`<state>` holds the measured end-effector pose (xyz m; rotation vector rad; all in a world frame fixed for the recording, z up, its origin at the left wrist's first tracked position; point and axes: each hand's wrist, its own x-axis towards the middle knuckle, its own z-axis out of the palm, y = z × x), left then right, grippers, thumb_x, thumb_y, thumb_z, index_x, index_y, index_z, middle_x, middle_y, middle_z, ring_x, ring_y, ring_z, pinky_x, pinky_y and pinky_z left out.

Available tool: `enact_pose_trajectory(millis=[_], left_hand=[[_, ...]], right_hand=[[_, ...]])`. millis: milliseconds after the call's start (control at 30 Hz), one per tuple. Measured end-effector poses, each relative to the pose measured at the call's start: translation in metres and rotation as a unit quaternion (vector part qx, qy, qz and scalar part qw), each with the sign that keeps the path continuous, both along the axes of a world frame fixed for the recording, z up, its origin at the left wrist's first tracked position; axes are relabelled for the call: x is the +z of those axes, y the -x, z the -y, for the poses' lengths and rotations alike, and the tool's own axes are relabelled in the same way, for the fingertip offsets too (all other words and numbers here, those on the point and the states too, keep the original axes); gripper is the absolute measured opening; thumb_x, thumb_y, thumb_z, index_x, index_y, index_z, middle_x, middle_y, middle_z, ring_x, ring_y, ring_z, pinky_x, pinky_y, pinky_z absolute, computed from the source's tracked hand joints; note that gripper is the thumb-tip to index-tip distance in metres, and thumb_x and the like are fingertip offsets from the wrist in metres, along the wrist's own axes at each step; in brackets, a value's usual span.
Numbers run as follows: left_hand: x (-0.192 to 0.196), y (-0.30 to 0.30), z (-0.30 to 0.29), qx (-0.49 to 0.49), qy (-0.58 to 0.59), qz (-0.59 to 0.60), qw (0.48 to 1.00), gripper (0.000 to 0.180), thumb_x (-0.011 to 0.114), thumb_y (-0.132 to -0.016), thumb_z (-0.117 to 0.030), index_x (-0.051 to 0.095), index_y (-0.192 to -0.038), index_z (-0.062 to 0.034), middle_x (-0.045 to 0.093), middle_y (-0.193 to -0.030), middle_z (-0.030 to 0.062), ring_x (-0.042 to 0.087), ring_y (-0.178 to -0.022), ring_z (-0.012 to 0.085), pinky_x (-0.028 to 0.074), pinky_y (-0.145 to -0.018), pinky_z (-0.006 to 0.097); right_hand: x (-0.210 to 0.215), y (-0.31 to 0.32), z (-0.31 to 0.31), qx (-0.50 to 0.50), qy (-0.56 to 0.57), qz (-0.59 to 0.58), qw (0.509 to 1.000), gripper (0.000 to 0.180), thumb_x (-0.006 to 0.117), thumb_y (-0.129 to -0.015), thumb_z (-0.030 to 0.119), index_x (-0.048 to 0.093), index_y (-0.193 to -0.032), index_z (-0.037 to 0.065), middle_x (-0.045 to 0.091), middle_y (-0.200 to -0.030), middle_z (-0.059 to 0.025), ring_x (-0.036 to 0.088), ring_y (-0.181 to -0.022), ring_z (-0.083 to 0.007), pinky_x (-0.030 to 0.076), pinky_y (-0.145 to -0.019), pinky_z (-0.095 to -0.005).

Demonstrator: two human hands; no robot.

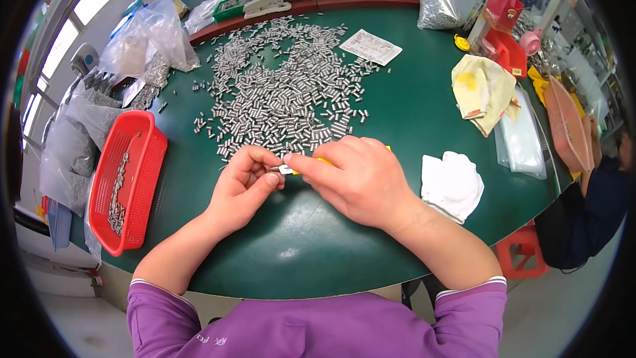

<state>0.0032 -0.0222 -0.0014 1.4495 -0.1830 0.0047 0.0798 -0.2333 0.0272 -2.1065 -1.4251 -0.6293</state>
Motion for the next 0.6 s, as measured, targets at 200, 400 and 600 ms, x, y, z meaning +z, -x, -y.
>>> enact_pose_trajectory(millis=[200,400,600], left_hand=[[-0.0025,-0.0017,-0.0008,0.031,-0.022,0.006,0.999,0.011,0.056,-0.096,-0.001,0.054,-0.107,-0.0032,0.059,-0.097,0.0023,0.059,-0.088,0.0089,0.049,-0.080,0.024],[-0.0053,-0.0016,-0.0031,0.026,-0.033,0.019,0.999,0.009,0.055,-0.097,-0.003,0.055,-0.105,-0.0032,0.060,-0.093,0.0021,0.059,-0.086,0.0090,0.050,-0.079,0.024],[-0.0039,-0.0017,-0.0073,0.004,-0.124,0.048,0.991,0.010,0.049,-0.101,-0.009,0.057,-0.099,-0.0022,0.057,-0.086,0.0020,0.055,-0.078,0.0089,0.048,-0.074,0.025]], right_hand=[[-0.0017,-0.0007,-0.0013,0.027,-0.004,-0.074,0.997,0.037,0.072,-0.077,0.010,0.069,-0.113,0.016,0.066,-0.084,-0.0023,0.064,-0.072,-0.0206,0.050,-0.063,-0.0329],[-0.0018,-0.0037,-0.0015,0.053,-0.032,-0.113,0.992,0.035,0.071,-0.078,0.009,0.070,-0.112,0.015,0.068,-0.082,-0.0036,0.065,-0.070,-0.0204,0.050,-0.063,-0.0326],[-0.0024,-0.0039,-0.0005,0.049,-0.012,-0.048,0.998,0.034,0.073,-0.077,0.012,0.070,-0.111,0.018,0.066,-0.083,-0.0007,0.062,-0.071,-0.0197,0.048,-0.061,-0.0322]])
